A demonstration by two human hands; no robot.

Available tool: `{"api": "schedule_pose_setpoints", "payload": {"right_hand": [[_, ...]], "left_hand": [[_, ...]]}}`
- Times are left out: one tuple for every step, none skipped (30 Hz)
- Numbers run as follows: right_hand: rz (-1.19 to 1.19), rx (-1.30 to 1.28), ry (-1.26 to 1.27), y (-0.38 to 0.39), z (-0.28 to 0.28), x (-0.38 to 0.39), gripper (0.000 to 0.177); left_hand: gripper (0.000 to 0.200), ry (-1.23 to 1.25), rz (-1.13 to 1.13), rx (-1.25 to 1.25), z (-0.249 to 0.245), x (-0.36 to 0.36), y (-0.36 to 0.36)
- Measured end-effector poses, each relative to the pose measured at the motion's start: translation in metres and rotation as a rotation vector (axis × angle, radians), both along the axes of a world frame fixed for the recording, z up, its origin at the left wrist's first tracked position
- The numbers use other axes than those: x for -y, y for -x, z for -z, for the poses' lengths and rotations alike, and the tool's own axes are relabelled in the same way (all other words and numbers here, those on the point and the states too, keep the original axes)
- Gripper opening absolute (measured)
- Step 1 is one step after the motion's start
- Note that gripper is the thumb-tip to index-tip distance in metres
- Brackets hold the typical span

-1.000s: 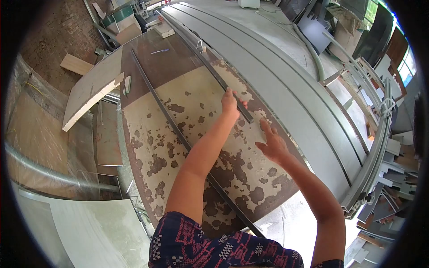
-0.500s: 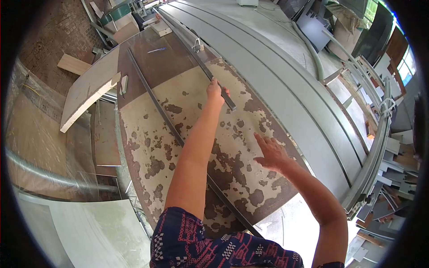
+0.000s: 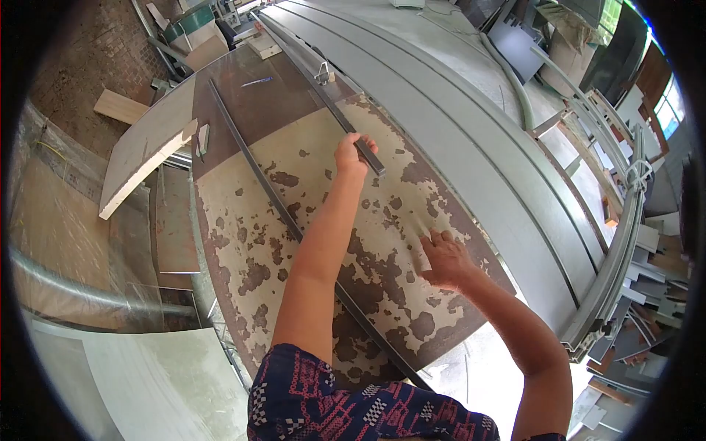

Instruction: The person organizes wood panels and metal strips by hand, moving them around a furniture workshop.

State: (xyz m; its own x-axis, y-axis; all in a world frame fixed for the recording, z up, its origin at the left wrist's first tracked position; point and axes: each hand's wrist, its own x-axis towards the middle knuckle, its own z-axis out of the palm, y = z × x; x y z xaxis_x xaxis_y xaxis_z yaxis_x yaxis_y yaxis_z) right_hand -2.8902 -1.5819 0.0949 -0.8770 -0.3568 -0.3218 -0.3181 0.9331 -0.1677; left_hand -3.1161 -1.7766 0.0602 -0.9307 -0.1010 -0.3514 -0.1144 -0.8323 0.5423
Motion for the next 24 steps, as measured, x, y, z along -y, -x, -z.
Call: {"api": "schedule_pose_setpoints", "payload": {"right_hand": [[0.003, 0.008, -0.005, 0.0, -0.001, 0.001, 0.076], [0.004, 0.017, -0.01, 0.0, -0.003, 0.002, 0.076], [0.006, 0.026, -0.014, 0.0, -0.005, 0.003, 0.076], [0.002, 0.038, -0.018, 0.001, -0.006, 0.004, 0.077], [0.0, 0.051, -0.022, 0.002, -0.008, 0.004, 0.077], [-0.003, 0.064, -0.025, 0.002, -0.008, 0.005, 0.077], [-0.008, 0.056, -0.031, 0.003, -0.007, 0.006, 0.076], [-0.013, 0.048, -0.036, 0.003, -0.005, 0.006, 0.076], [-0.018, 0.039, -0.043, 0.004, -0.003, 0.006, 0.076], [-0.025, 0.04, -0.065, 0.004, -0.003, 0.007, 0.075], [-0.033, 0.041, -0.088, 0.005, -0.004, 0.009, 0.074], [-0.041, 0.041, -0.11, 0.005, -0.004, 0.011, 0.074], [-0.037, 0.049, -0.111, 0.006, -0.003, 0.011, 0.074], [-0.033, 0.057, -0.112, 0.008, -0.002, 0.012, 0.074], [-0.029, 0.065, -0.112, 0.009, -0.002, 0.013, 0.074], [-0.033, 0.086, -0.134, 0.01, -0.004, 0.015, 0.075], [-0.038, 0.107, -0.155, 0.011, -0.009, 0.017, 0.076], [-0.042, 0.128, -0.177, 0.011, -0.012, 0.019, 0.077], [-0.044, 0.137, -0.173, 0.012, -0.011, 0.02, 0.078], [-0.045, 0.146, -0.17, 0.013, -0.01, 0.02, 0.079], [-0.046, 0.155, -0.168, 0.013, -0.01, 0.02, 0.08], [-0.052, 0.137, -0.17, 0.013, -0.009, 0.02, 0.08], [-0.058, 0.12, -0.172, 0.012, -0.009, 0.02, 0.08], [-0.063, 0.103, -0.173, 0.011, -0.009, 0.02, 0.081]], "left_hand": [[0.026, 0.012, 0.039, 0.02, -0.003, -0.002, -0.007], [0.028, 0.024, 0.078, 0.04, -0.011, -0.004, -0.018], [0.03, 0.039, 0.124, 0.012, -0.015, -0.007, -0.027], [0.032, 0.055, 0.171, -0.015, -0.019, -0.009, -0.035], [0.034, 0.07, 0.219, -0.042, -0.019, -0.012, -0.039], [0.034, 0.075, 0.237, -0.058, -0.018, -0.014, -0.04], [0.033, 0.08, 0.256, -0.073, -0.016, -0.015, -0.04], [0.033, 0.085, 0.275, -0.089, -0.014, -0.016, -0.04], [0.032, 0.124, 0.253, -0.073, -0.013, -0.018, -0.038], [0.032, 0.162, 0.232, -0.056, -0.012, -0.019, -0.035], [0.031, 0.201, 0.211, -0.04, -0.011, -0.019, -0.031], [0.031, 0.211, 0.2, -0.035, -0.01, -0.019, -0.027], [0.031, 0.221, 0.189, -0.032, -0.01, -0.018, -0.023], [0.031, 0.232, 0.178, -0.03, -0.01, -0.017, -0.017], [0.036, 0.239, 0.181, -0.038, -0.009, -0.015, -0.012], [0.041, 0.247, 0.183, -0.046, -0.009, -0.012, -0.006], [0.046, 0.255, 0.184, -0.053, -0.009, -0.009, -0.001], [0.046, 0.257, 0.188, -0.05, -0.009, -0.005, 0.004], [0.046, 0.259, 0.191, -0.048, -0.009, -0.001, 0.009], [0.046, 0.26, 0.195, -0.046, -0.008, 0.003, 0.015], [0.045, 0.262, 0.187, -0.046, -0.007, 0.007, 0.021], [0.044, 0.263, 0.179, -0.046, -0.006, 0.01, 0.027], [0.043, 0.265, 0.17, -0.046, -0.006, 0.014, 0.032], [0.042, 0.265, 0.163, -0.043, -0.005, 0.016, 0.036]]}}
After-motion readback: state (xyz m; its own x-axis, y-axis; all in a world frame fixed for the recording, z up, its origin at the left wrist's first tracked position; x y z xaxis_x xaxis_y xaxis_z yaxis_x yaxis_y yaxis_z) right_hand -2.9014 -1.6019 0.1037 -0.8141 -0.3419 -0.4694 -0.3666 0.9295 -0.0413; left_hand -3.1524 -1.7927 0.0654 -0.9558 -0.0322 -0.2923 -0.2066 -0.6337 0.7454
